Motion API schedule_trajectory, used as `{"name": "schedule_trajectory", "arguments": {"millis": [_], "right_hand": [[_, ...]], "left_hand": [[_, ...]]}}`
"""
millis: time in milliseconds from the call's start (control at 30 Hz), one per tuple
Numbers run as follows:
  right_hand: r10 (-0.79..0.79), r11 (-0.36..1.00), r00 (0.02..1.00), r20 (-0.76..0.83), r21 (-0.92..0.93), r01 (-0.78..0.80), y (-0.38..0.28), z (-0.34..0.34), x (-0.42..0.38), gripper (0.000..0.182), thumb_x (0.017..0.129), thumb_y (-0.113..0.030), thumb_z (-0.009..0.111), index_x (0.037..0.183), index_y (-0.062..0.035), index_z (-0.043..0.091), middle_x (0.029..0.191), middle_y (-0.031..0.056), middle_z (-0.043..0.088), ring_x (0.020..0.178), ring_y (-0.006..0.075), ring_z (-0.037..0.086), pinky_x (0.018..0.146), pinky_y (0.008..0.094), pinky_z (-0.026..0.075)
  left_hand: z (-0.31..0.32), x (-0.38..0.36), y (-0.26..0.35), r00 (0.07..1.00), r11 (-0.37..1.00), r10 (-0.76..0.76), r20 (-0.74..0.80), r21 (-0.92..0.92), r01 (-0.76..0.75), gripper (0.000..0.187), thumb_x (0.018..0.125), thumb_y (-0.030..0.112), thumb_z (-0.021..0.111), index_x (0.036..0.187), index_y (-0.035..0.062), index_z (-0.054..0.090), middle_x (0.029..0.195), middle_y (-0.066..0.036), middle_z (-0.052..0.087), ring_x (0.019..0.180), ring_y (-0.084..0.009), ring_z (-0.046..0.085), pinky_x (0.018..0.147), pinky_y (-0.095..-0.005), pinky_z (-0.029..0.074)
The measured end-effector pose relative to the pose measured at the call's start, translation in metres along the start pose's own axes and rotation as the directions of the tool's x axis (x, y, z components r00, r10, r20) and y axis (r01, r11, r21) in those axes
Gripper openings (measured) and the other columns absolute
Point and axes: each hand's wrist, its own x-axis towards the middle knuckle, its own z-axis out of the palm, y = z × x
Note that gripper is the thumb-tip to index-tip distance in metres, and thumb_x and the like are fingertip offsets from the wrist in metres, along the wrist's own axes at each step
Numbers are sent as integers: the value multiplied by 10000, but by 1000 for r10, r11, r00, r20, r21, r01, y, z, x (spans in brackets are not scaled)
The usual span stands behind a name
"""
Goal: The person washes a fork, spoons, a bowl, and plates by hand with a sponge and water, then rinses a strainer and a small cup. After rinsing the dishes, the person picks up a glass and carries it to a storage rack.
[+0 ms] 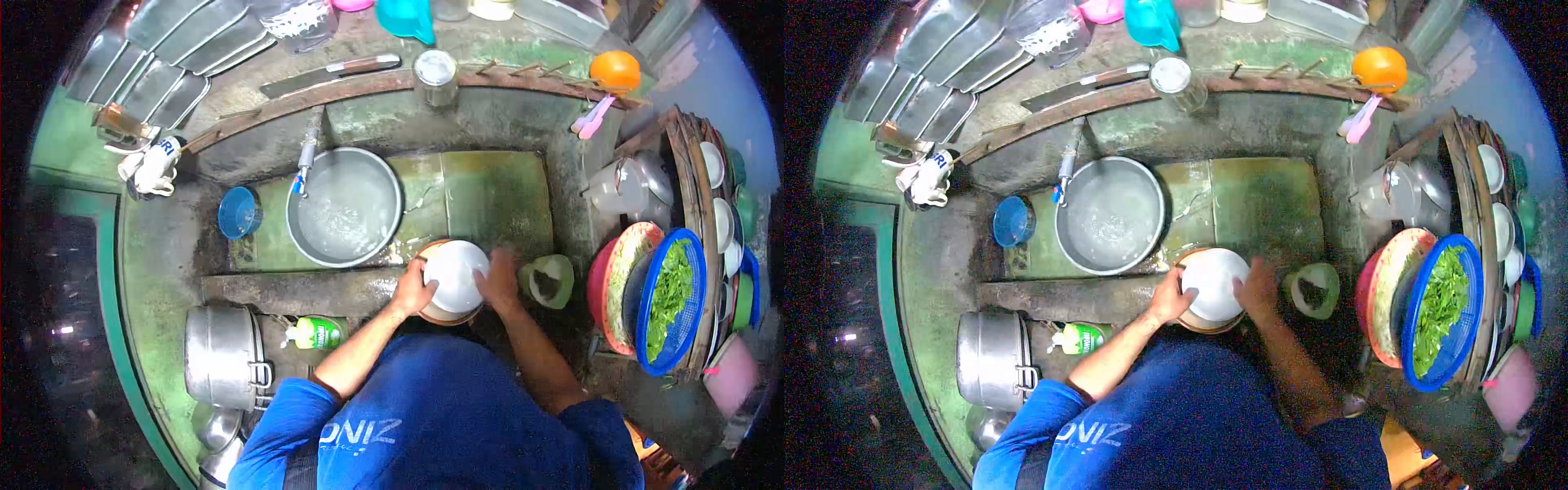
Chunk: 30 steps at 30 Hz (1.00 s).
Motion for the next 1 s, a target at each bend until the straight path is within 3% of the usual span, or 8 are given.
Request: {"name": "schedule_trajectory", "arguments": {"millis": [200, 367, 533, 600, 733, 800, 933, 1000], "right_hand": [[-119, 940, 990, 77, 331, 87, -3, 8, 15, 378, 783, -173, 653, 1092, -12, 505, 955, 240, 588, 876, 398, 607, 756, 474, 481], [-230, 882, 967, 110, 444, 159, -100, -2, 39, 369, 804, -163, 638, 1113, -12, 504, 945, 236, 601, 821, 383, 626, 722, 449, 495], [-307, 830, 935, 179, 531, 171, -133, -7, 40, 434, 836, -219, 638, 1215, -52, 506, 1023, 183, 629, 864, 287, 643, 761, 379, 512], [-332, 878, 935, 123, 402, 259, -95, -6, 29, 407, 839, -176, 639, 1204, -46, 514, 1010, 169, 634, 889, 291, 639, 783, 359, 507], [32, 848, 976, 214, 511, -140, -45, -42, -22, 331, 858, -71, 611, 1173, -19, 524, 939, 99, 636, 858, 147, 615, 781, 282, 499], [56, 931, 993, 103, 355, -89, -2, -49, -50, 299, 866, -60, 606, 1148, 2, 532, 908, 63, 618, 842, 102, 581, 769, 258, 491], [238, 902, 968, 79, 352, -250, 29, -57, -79, 251, 865, -73, 610, 1101, -4, 563, 847, 65, 615, 816, 121, 585, 772, 269, 488], [102, 977, 995, 2, 187, -101, 28, -53, -79, 254, 866, -87, 611, 1101, 0, 565, 841, 72, 620, 813, 135, 587, 771, 278, 489]], "left_hand": [[-34, -4, -18, 982, 924, -166, 85, -334, 185, 300, 830, 85, 617, 1075, 36, 451, 815, -104, 628, 750, -176, 634, 612, -330, 526], [-96, 12, -37, 926, 188, -186, 328, -913, 361, 542, 793, -53, 510, 1316, 26, 389, 1119, -134, 583, 1035, -267, 597, 817, -376, 550], [-143, 84, -112, 918, 608, -380, -115, -779, 154, 592, 743, -80, 423, 1315, 56, 360, 1141, -165, 544, 1026, -309, 577, 813, -430, 540], [-162, 98, -119, 837, 521, -512, -193, -845, 124, 581, 736, -82, 406, 1300, 55, 372, 1079, -163, 563, 969, -315, 595, 755, -428, 548], [-143, 155, -227, 673, 489, -664, -326, -870, 61, 570, 734, -87, 434, 1290, 29, 397, 1065, -163, 572, 901, -329, 614, 746, -412, 531], [-111, 182, -279, 588, 762, -531, -611, -647, 15, 557, 725, -93, 449, 1272, 11, 427, 1061, -153, 575, 901, -314, 616, 772, -409, 520], [-82, 215, -300, 780, 148, -626, -5, -982, 113, 550, 736, -60, 474, 1280, 18, 448, 1156, -157, 557, 972, -269, 599, 799, -336, 502], [-49, 244, -348, 806, 279, -588, -61, -951, 131, 506, 736, 4, 506, 1241, 30, 478, 1121, -166, 575, 926, -280, 608, 774, -355, 508]]}}
